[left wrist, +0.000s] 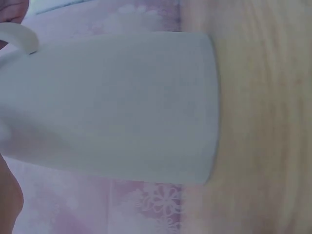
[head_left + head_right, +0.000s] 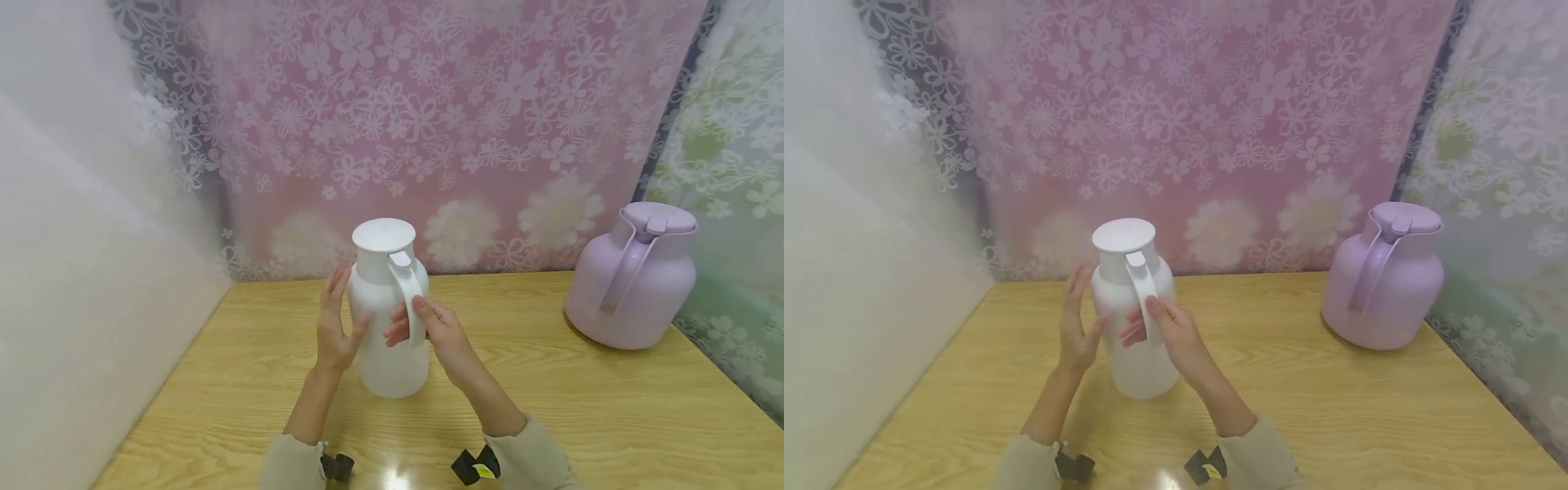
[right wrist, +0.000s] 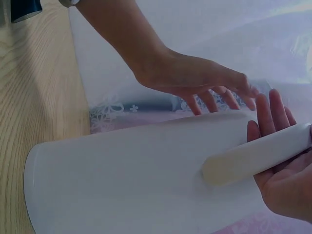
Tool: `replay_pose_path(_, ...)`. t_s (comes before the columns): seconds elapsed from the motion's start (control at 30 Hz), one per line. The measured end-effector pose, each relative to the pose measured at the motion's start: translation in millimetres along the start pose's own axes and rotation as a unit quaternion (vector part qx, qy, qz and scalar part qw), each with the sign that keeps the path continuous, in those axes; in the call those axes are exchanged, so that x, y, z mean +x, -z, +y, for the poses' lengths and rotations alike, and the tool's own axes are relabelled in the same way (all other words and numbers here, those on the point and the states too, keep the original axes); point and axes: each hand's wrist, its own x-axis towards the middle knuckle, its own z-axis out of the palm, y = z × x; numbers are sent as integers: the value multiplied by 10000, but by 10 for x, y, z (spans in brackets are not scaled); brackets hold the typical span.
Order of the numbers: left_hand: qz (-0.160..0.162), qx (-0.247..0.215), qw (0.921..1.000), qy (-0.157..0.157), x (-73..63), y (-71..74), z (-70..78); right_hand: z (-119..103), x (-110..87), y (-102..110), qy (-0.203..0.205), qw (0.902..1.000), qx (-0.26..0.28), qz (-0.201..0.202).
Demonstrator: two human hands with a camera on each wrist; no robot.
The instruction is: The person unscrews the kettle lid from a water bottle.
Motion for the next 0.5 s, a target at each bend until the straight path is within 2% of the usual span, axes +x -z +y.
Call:
replay_pose_path(0.13,124,112,9994,-317,150,67,32,6,-12,-25,6,10000,30,-8)
replay_pose_path(0.27,-8,243,9974,-676,422,92,69,-10,-16,-22,43,10000,-9,-8)
replay_pose_path(0.4,-418,434,9915,-1157,774,97,119,-22,-7,-14,64,10000,-37,-10)
replay_pose_path(0.5,-892,637,9809,-1607,1038,79,175,-25,-4,-9,40,10000,-43,-5)
